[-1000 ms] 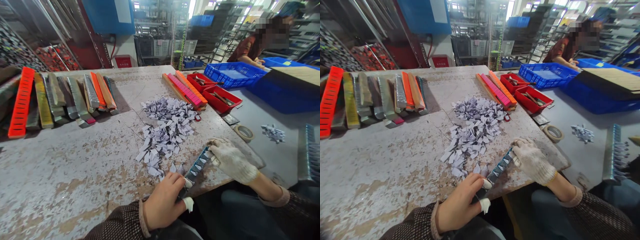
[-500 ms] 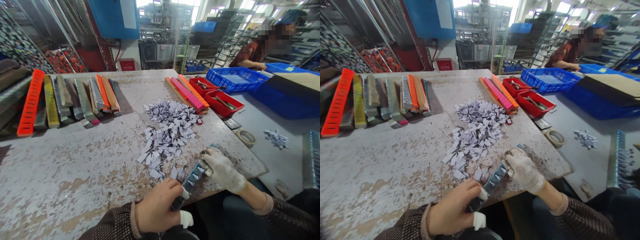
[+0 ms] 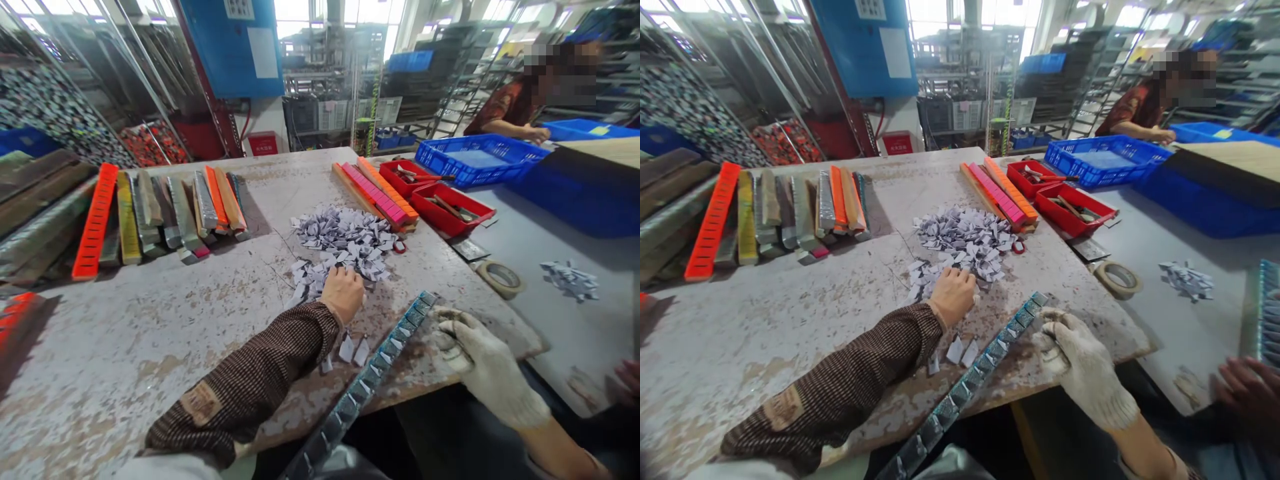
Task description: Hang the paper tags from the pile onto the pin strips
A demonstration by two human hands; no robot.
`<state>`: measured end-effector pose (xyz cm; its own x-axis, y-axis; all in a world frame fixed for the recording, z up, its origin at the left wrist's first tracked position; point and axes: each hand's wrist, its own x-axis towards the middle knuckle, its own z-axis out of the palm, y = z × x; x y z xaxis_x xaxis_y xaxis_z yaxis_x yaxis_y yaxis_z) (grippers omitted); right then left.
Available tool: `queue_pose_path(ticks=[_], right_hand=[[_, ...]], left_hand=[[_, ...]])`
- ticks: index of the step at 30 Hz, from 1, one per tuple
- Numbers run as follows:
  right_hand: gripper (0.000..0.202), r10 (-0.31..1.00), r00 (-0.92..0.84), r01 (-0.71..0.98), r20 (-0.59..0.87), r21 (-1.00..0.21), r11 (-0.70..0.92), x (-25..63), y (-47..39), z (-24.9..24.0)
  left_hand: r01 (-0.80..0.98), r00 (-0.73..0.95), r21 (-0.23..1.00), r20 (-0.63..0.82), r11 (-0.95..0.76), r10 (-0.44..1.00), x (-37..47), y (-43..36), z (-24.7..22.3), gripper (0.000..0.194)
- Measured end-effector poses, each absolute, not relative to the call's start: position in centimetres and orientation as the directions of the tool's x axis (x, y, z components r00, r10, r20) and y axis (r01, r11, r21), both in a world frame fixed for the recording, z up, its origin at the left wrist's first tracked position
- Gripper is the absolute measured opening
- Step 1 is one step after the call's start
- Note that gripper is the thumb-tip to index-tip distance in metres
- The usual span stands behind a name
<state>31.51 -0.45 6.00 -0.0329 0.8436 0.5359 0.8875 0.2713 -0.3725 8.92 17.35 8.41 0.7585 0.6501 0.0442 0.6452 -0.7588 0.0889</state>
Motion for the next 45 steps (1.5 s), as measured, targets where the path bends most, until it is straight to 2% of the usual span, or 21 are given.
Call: queue_pose_path(ticks=[2,6,10,13,15,20,22,26,31,35,39,42,45], right_hand=[[0.012,0.838,-0.024,0.894,0.546,-0.364,0.263,32.1,-1.3,5.5],[0.013,0.846,0.032,0.875,0.532,-0.424,0.233,32.9,-1.7,4.7],[0.013,0.831,0.017,0.863,0.557,-0.428,0.269,32.3,-0.8,4.6],[0.012,0.829,-0.001,0.866,0.56,-0.414,0.281,31.7,-0.2,4.8],[0.012,0.835,-0.008,0.867,0.551,-0.411,0.28,31.5,0.1,5.0],[0.015,0.813,-0.016,0.871,0.583,-0.39,0.297,30.7,0.1,6.2],[0.015,0.8,-0.031,0.881,0.599,-0.363,0.305,30.2,0.0,6.6],[0.012,0.812,-0.041,0.893,0.582,-0.342,0.291,30.2,-0.6,6.8],[0.014,0.846,0.014,0.876,0.533,-0.414,0.247,31.7,-1.5,5.9],[0.017,0.835,0.046,0.864,0.548,-0.441,0.242,32.0,-1.4,5.6],[0.016,0.833,0.029,0.842,0.553,-0.463,0.278,31.3,-0.6,5.8],[0.016,0.839,0.024,0.838,0.544,-0.469,0.28,30.7,-0.1,6.2],[0.014,0.827,0.012,0.853,0.563,-0.437,0.285,30.0,0.1,6.7]], left_hand=[[0.595,0.8,0.095,0.032,-0.798,0.6,7.3,16.9,7.6,0.022],[0.496,0.86,0.148,0.051,-0.856,0.508,3.7,15.0,6.6,0.031],[0.573,0.759,0.291,0.162,-0.766,0.63,2.0,13.7,6.3,0.036],[0.634,0.696,0.338,0.142,-0.695,0.704,1.5,13.1,6.9,0.023],[0.654,0.687,0.329,0.12,-0.681,0.717,1.4,12.8,7.5,0.017],[0.721,0.644,0.264,0.085,-0.64,0.76,3.7,13.6,8.9,0.034],[0.733,0.645,0.23,0.059,-0.64,0.761,5.6,14.5,8.9,0.035],[0.731,0.668,0.202,-0.011,-0.652,0.744,8.4,16.2,8.6,0.024],[0.742,0.652,0.242,-0.043,-0.625,0.757,7.2,17.2,8.7,0.013],[0.77,0.598,0.306,-0.038,-0.56,0.801,4.8,17.8,9.0,0.019],[0.741,0.627,0.348,-0.049,-0.575,0.778,3.5,17.7,9.3,0.021],[0.734,0.65,0.309,-0.064,-0.604,0.757,3.4,16.9,9.3,0.019],[0.747,0.651,0.234,-0.069,-0.622,0.756,3.9,16.1,9.2,0.033]])
